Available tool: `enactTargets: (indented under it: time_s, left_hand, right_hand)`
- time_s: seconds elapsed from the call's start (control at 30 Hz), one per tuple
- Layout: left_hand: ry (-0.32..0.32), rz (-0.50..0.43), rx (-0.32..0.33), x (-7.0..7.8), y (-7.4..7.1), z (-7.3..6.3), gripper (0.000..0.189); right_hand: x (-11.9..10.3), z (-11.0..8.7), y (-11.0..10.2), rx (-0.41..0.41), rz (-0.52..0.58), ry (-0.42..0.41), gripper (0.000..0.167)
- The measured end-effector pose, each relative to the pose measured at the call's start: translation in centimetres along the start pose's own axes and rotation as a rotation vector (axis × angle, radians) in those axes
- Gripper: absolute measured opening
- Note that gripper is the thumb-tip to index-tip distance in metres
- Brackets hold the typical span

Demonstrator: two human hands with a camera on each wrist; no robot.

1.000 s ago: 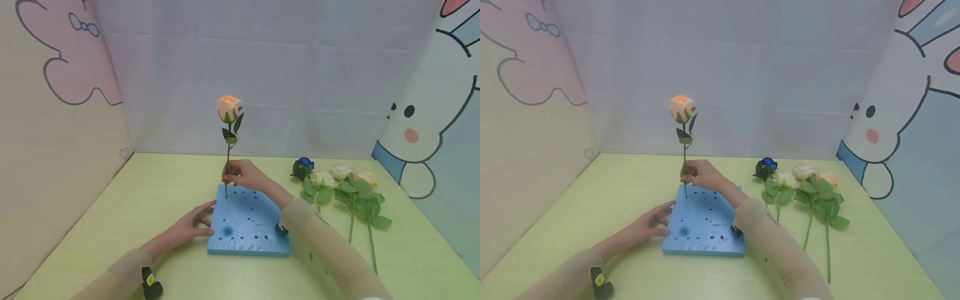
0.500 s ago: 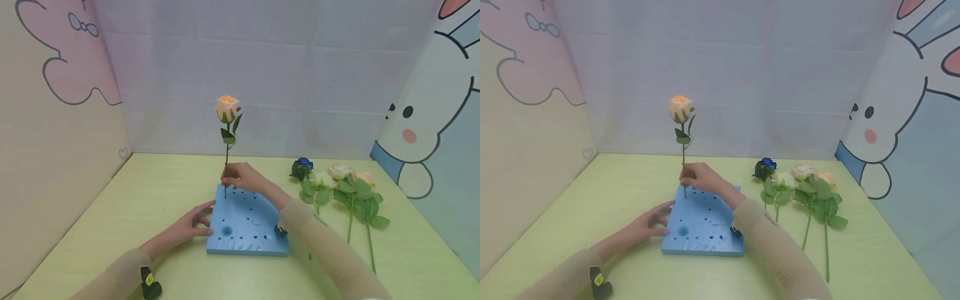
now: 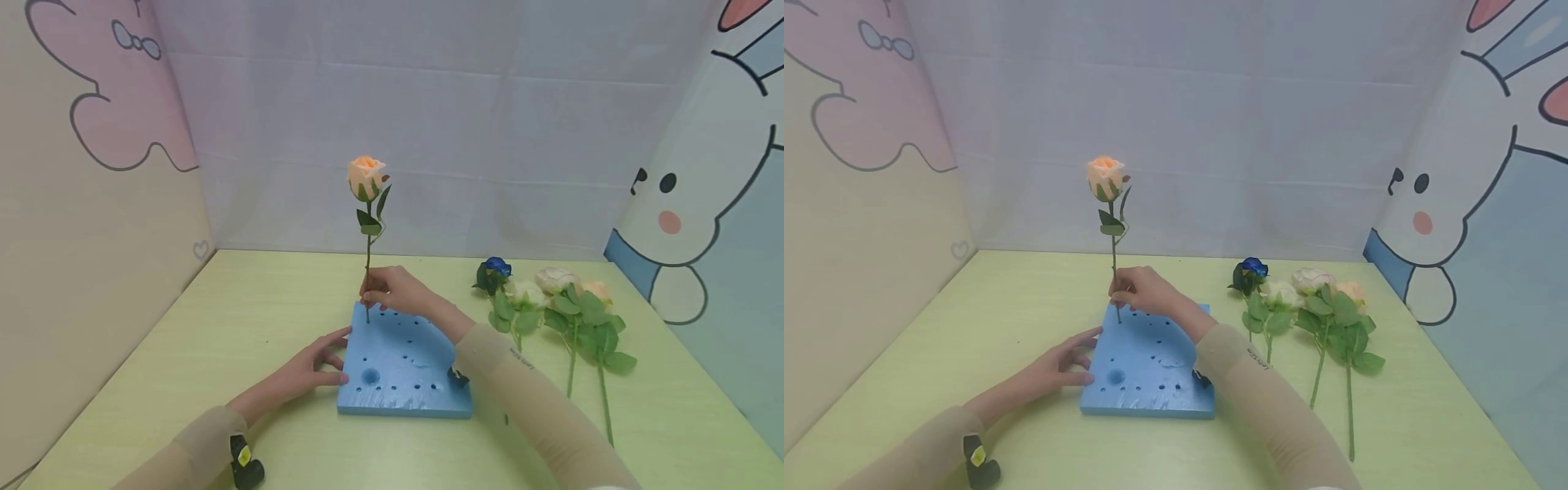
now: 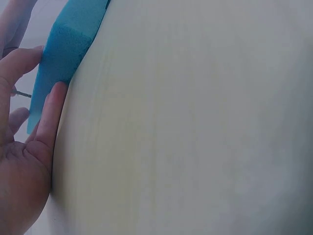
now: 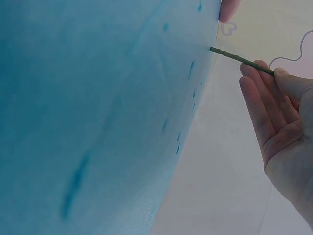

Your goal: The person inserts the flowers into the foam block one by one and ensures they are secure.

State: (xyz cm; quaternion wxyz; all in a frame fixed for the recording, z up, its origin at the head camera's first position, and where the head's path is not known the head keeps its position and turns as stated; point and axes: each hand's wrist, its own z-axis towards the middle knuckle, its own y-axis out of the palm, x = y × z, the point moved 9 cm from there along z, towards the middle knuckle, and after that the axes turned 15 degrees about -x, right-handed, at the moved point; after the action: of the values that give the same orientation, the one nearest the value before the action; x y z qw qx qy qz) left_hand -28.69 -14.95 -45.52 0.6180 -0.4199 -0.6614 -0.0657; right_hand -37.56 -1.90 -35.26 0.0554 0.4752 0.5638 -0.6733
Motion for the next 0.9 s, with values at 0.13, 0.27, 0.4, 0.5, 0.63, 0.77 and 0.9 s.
enactTargets:
  time_s: [0.13, 0.27, 0.4, 0.5, 0.63, 0.77, 0.9]
  left_hand:
    - [0.004, 0.002, -0.004, -0.02, -0.01, 0.01, 0.085]
    - [0.005, 0.006, -0.004, -0.07, -0.1, 0.03, 0.085]
    - [0.002, 0.007, -0.006, -0.14, -0.15, 0.04, 0.085]
    - [0.004, 0.008, -0.008, -0.18, -0.16, 0.04, 0.085]
    - [0.016, 0.009, -0.009, -0.19, -0.17, 0.05, 0.085]
    - [0.034, 0.005, -0.014, -0.18, -0.16, 0.08, 0.086]
    - [0.034, -0.002, -0.016, -0.3, -0.2, 0.11, 0.086]
  right_hand:
    - [-0.04, -0.05, 0.03, -0.005, 0.001, 0.009, 0.008]
    - [-0.03, -0.01, 0.03, -0.002, 0.0, 0.013, 0.008]
    - [0.09, 0.08, 0.09, -0.002, 0.0, 0.011, 0.007]
    - [0.16, 0.13, 0.11, -0.002, 0.0, 0.013, 0.007]
    - [0.13, 0.14, 0.06, -0.003, 0.006, 0.014, 0.007]
    - [0.03, 0.11, 0.05, -0.006, 0.007, 0.013, 0.008]
    - [-0.01, 0.12, 0.08, -0.009, 0.012, 0.01, 0.008]
